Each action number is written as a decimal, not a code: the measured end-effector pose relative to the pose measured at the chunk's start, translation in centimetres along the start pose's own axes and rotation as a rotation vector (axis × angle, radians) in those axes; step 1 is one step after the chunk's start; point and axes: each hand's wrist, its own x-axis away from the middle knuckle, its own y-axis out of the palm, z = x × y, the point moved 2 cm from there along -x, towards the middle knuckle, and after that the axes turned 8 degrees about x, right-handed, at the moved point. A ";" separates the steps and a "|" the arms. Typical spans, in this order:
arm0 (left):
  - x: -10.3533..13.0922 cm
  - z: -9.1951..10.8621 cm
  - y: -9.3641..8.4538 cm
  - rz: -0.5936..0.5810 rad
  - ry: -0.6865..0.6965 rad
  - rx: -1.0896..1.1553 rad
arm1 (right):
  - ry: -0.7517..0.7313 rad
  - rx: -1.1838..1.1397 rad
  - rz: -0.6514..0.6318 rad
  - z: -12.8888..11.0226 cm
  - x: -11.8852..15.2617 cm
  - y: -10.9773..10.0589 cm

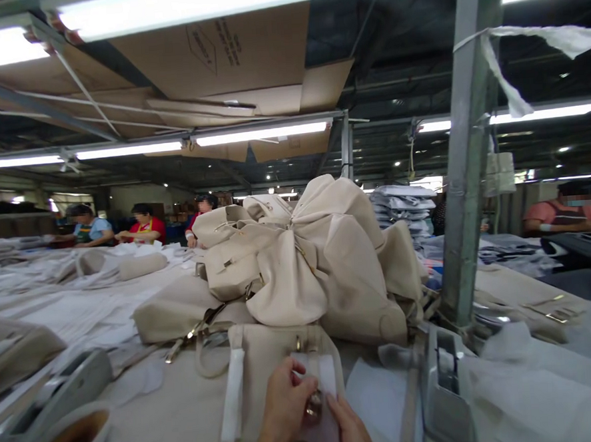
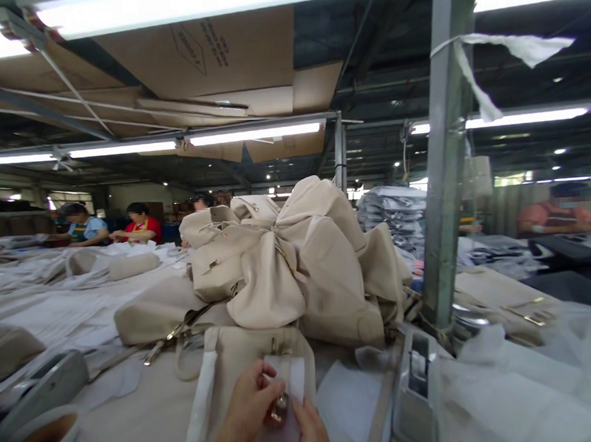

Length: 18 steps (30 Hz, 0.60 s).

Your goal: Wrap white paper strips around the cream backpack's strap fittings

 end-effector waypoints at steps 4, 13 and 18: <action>0.1 -0.6 -0.4 0.017 0.012 -0.149 | 0.074 -0.040 -0.022 -0.5 1.1 0.3; -0.1 -1.8 -0.6 -0.058 -0.096 -0.080 | 0.128 0.004 0.022 -1.0 1.7 0.9; 0.1 -2.2 -0.9 -0.124 -0.142 0.019 | 0.140 0.011 0.013 -1.3 2.1 1.3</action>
